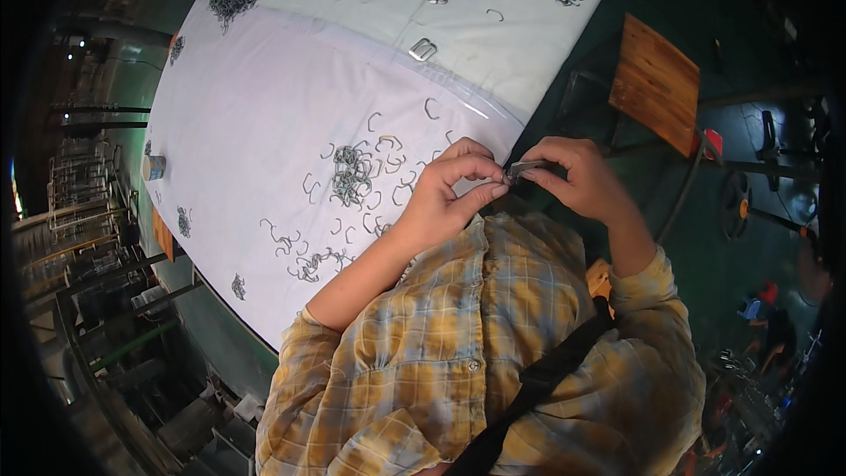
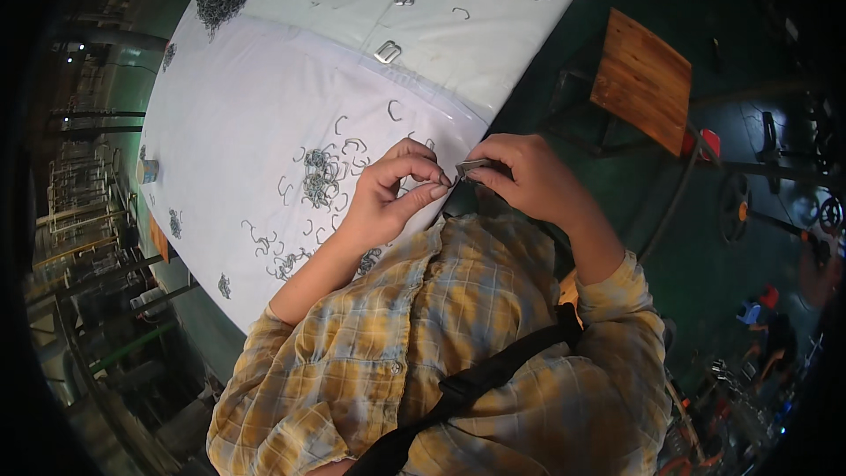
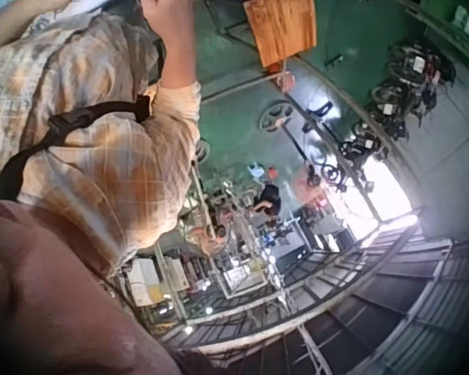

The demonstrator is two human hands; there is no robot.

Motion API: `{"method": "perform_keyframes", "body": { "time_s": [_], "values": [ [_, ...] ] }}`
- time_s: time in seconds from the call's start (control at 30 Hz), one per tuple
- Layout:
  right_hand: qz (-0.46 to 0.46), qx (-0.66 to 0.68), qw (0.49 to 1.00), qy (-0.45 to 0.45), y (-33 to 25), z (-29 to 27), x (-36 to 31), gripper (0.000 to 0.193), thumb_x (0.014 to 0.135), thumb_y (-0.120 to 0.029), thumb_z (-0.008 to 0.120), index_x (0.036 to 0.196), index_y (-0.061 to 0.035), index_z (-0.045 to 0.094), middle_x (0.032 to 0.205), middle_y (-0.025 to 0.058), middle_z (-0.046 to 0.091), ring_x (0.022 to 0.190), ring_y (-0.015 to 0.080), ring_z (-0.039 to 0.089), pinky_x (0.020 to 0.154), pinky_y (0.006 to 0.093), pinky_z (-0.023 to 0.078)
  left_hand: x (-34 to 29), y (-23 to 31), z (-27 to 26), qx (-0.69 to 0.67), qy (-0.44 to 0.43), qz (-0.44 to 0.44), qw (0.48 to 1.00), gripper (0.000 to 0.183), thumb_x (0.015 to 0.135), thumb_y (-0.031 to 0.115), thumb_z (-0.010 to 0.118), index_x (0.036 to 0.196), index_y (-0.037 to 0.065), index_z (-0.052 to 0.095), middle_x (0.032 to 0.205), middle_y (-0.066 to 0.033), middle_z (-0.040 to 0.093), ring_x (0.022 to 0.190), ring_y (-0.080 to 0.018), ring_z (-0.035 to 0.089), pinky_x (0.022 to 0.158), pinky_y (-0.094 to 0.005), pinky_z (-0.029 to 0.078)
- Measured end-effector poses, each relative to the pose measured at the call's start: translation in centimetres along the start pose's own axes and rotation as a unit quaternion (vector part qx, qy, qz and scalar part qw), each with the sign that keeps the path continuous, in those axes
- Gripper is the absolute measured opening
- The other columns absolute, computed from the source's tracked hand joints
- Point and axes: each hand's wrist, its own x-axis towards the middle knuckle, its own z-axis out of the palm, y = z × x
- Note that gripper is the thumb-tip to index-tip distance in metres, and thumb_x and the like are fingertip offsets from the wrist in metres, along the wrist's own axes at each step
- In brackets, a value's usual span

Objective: The person threads metal pieces onto a wire, hangs the wire onto a rack, spreads small metal rings across a table, and then walks across the floor to pick up and move plastic crates filled with metal parts.

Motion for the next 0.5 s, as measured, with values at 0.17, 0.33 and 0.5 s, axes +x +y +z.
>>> {"method": "perform_keyframes", "body": {
  "time_s": [0.17,0.33,0.5],
  "values": [
    [0.008,-0.014,1.000,-0.023,0.2,0.0,0.3,0.012,0.074,-0.008,0.063,0.083,0.0004,0.060,0.071,0.0102,0.059,0.063,0.0244,0.057,0.057,0.0296,0.044,0.9,-1.1,0.5,0.009,0.024,0.007,1.000,0.008,0.077,0.000,0.062,0.085,0.001,0.059,0.088,-0.0063,0.054,0.080,-0.0141,0.050,0.075,-0.0256,0.040],
    [-0.044,0.063,0.992,-0.102,1.7,-1.8,2.1,0.013,0.074,-0.010,0.067,0.082,-0.0005,0.063,0.070,0.0077,0.062,0.062,0.0138,0.058,0.057,0.0264,0.044,1.0,-0.7,0.9,0.036,0.026,0.044,0.998,0.008,0.079,-0.001,0.059,0.086,0.000,0.055,0.088,-0.0107,0.058,0.085,-0.0201,0.057,0.077,-0.0286,0.043],
    [-0.012,-0.030,0.999,0.010,6.8,0.9,10.4,0.024,0.073,-0.013,0.067,0.093,-0.0002,0.062,0.079,0.0091,0.061,0.070,0.0190,0.059,0.065,0.0294,0.047,1.0,0.3,0.9,0.054,0.028,0.050,0.997,0.010,0.079,-0.004,0.057,0.087,0.000,0.054,0.089,-0.0114,0.058,0.086,-0.0215,0.057,0.077,-0.0306,0.044]
  ]
}}
